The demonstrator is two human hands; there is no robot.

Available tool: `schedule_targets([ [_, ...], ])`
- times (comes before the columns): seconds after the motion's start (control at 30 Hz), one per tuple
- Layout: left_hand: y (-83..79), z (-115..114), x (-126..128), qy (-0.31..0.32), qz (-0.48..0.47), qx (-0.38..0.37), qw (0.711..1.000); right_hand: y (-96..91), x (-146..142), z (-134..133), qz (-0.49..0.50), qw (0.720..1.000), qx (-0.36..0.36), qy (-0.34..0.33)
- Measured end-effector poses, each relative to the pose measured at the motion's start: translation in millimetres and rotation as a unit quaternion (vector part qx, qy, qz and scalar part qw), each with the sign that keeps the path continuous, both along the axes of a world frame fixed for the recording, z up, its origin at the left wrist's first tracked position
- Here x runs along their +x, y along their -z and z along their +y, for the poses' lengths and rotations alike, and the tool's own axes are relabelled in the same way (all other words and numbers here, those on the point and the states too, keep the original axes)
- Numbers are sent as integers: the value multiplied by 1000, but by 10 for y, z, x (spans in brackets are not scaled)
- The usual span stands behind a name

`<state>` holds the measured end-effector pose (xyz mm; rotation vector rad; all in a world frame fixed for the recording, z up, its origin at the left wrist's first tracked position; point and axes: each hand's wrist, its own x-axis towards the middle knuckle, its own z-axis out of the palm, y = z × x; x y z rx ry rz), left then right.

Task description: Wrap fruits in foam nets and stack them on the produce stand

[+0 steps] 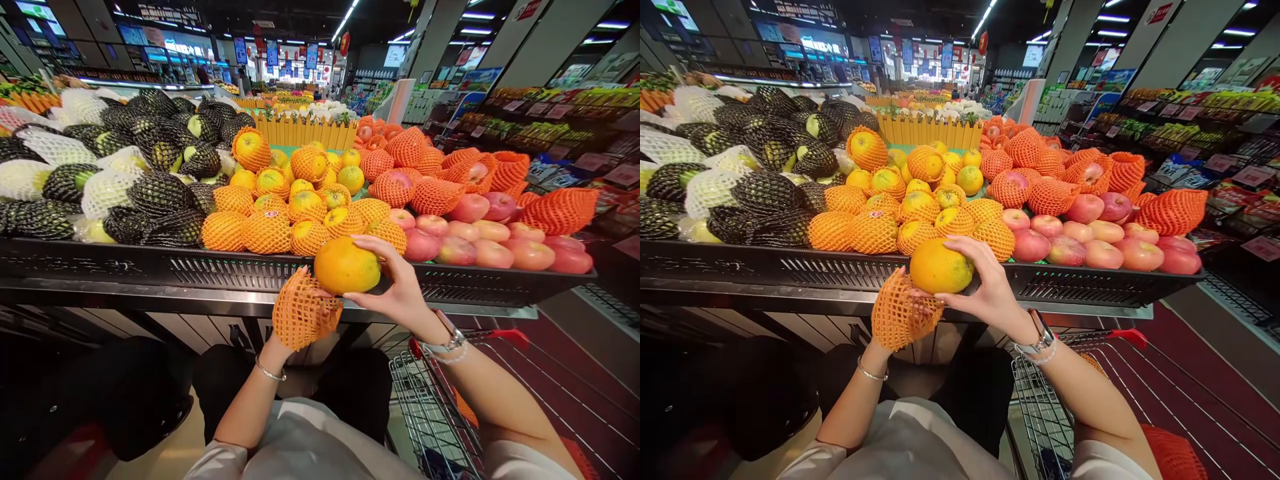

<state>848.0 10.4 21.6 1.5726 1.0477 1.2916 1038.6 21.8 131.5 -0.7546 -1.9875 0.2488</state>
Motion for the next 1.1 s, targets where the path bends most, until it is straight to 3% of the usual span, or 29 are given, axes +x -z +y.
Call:
schedule_targets([
  [0.1, -45, -27, 26, 34, -116, -54, 991, 116, -61, 48, 29, 995, 72, 59],
  [0.17, -54, -39, 43, 24, -171, -70, 982, 194, -102, 56, 28, 991, 102, 81],
  [0.3, -56, 9, 36, -33, -143, -12, 989, 316, -154, 10, -7, 992, 114, 60],
  [0.43, -64, -1, -85, -31, -38, 56, 997, 287, -120, -7, -74, 991, 50, -103],
  [0.53, -72, -152, -205, 31, -8, 89, 996, 130, -63, 13, -146, 963, -31, -225],
  [0.7, -38, -373, -261, 126, -10, 64, 990, -104, 5, -6, -247, 911, -140, -300],
  [0.77, 8, -343, -216, 95, -23, 63, 993, -91, 11, -53, -239, 921, -154, -265],
  [0.87, 54, -234, -138, -49, -31, 77, 995, 42, -35, -162, -146, 972, -131, -129],
  [0.93, 43, -181, -96, -118, -34, 73, 990, 176, -117, -227, -70, 984, -130, -100],
  [1.03, -14, -129, 4, -126, -65, 54, 988, 385, -292, -252, -25, 978, -160, -131],
  [1.1, -61, -72, 108, -112, -82, 21, 990, 506, -405, -210, 13, 977, -192, -97],
])
